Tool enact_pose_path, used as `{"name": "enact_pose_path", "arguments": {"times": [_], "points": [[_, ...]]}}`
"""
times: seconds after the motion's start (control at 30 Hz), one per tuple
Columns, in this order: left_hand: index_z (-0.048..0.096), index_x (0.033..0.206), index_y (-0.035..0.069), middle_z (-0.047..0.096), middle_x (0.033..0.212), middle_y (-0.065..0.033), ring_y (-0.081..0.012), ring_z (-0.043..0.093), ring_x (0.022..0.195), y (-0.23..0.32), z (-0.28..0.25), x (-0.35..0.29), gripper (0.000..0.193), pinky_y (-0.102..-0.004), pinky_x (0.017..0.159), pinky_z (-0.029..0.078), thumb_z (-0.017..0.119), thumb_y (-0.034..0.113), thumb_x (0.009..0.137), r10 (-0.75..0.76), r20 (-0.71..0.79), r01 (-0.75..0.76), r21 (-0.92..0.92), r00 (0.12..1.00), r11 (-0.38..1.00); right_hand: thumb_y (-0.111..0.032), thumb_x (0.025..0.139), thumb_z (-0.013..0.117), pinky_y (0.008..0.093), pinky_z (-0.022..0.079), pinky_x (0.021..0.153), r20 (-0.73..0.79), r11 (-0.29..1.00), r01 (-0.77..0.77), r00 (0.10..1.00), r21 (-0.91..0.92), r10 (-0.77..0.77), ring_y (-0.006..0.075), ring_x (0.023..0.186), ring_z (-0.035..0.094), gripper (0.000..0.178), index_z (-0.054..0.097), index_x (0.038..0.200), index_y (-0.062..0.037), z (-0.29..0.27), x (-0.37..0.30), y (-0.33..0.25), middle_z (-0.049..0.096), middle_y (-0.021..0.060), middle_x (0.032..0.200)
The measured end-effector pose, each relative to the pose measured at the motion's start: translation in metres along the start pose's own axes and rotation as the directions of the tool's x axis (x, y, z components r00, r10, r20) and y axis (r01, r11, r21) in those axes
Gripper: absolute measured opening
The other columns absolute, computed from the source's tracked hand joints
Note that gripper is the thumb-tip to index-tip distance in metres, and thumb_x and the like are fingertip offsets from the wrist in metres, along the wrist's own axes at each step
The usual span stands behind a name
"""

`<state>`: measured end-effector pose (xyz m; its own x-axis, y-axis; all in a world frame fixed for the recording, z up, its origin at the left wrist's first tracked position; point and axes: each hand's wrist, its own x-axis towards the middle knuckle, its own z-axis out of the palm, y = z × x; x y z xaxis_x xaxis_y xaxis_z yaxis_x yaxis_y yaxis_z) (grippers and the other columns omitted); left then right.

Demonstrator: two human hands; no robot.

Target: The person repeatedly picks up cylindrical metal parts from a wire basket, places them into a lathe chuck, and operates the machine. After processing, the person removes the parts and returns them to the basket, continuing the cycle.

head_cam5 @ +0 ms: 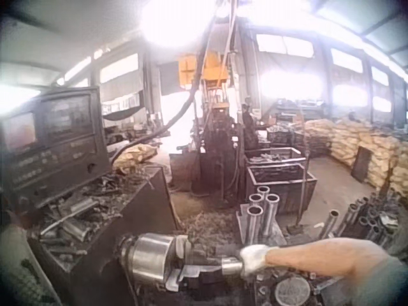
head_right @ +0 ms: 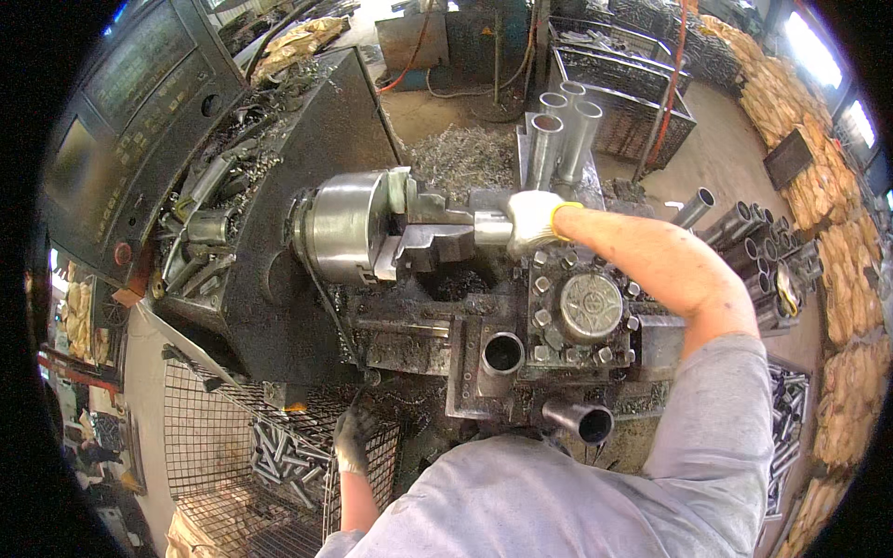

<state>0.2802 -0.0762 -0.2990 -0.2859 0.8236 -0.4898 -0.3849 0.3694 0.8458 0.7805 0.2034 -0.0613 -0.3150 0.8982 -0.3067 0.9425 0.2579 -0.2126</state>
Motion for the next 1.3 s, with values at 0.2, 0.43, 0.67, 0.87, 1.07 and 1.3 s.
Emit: {"name": "enact_pose_path", "arguments": {"times": [0.2,0.43,0.67,0.87,1.07,1.3], "points": [[0.065,0.129,0.008,0.07,0.1,-0.0062,-0.022,0.065,0.086,0.024,-0.046,0.032,0.04,-0.0382,0.078,0.051,0.066,0.04,0.104,0.166,-0.318,-0.203,-0.087,0.933,0.975,-0.032,0.071,0.085,0.0473,0.059,0.086,-0.006,1.0,0.019,1.0,0.019,-0.019,0.0415,0.101,0.074,0.061,0.07,0.12,0.0006,0.011,0.009,-0.014,0.077,0.0252,0.105],[0.061,0.082,0.019,0.057,0.069,0.0015,-0.0196,0.05,0.058,0.079,-0.059,0.042,0.054,-0.0367,0.056,0.043,0.046,0.064,0.107,0.068,-0.284,-0.157,-0.305,0.956,0.939,-0.039,0.07,0.081,0.045,0.059,0.075,0.311,0.976,-0.087,0.939,-0.201,0.148,0.0323,0.083,0.076,0.045,0.081,0.094,-0.0014,-0.007,0.013,0.001,0.078,0.0222,0.092],[0.062,0.085,0.019,0.058,0.068,0.0034,-0.0192,0.051,0.056,0.077,-0.107,0.067,0.041,-0.0386,0.056,0.047,0.05,0.05,0.11,-0.042,-0.109,-0.006,-0.413,0.993,0.911,-0.039,0.072,0.084,0.0422,0.058,0.092,0.024,0.982,0.084,0.996,0.169,-0.089,0.032,0.103,0.074,0.091,0.055,0.149,-0.0013,0.0,0.025,-0.021,0.076,0.0205,0.119],[0.059,0.124,0.007,0.061,0.107,-0.0108,-0.0281,0.056,0.094,0.087,-0.087,0.045,0.042,-0.0441,0.087,0.048,0.055,0.046,0.109,0.195,-0.264,-0.152,0.174,0.945,0.973,-0.031,0.089,0.075,0.0393,0.057,0.094,-0.359,0.903,-0.065,0.904,0.424,0.233,0.0277,0.105,0.074,0.064,0.061,0.144,-0.0013,-0.031,-0.127,-0.015,0.076,0.0191,0.12],[0.055,0.137,-0.013,0.072,0.119,-0.027,-0.0421,0.075,0.103,0.225,0.008,-0.027,0.053,-0.0486,0.08,0.066,0.077,-0.004,0.088,0.944,0.264,-0.548,0.769,-0.196,-0.329,-0.017,0.092,0.075,0.0328,0.057,0.082,-0.741,0.818,0.009,0.429,0.576,0.517,0.0169,0.087,0.071,0.033,0.076,0.12,0.0003,0.047,-0.277,-0.036,0.076,0.0113,0.103],[0.037,0.163,0.008,0.075,0.109,-0.0271,-0.0435,0.074,0.1,0.462,0.139,0.032,0.065,-0.0511,0.089,0.057,0.058,0.026,0.104,0.867,0.28,-0.237,0.952,0.412,-0.195,-0.013,0.093,0.074,0.0312,0.056,0.089,-0.619,0.704,-0.143,0.379,0.695,0.688,0.0178,0.098,0.07,0.032,0.075,0.12,0.004,0.152,-0.342,-0.043,0.077,0.0113,0.113]]}}
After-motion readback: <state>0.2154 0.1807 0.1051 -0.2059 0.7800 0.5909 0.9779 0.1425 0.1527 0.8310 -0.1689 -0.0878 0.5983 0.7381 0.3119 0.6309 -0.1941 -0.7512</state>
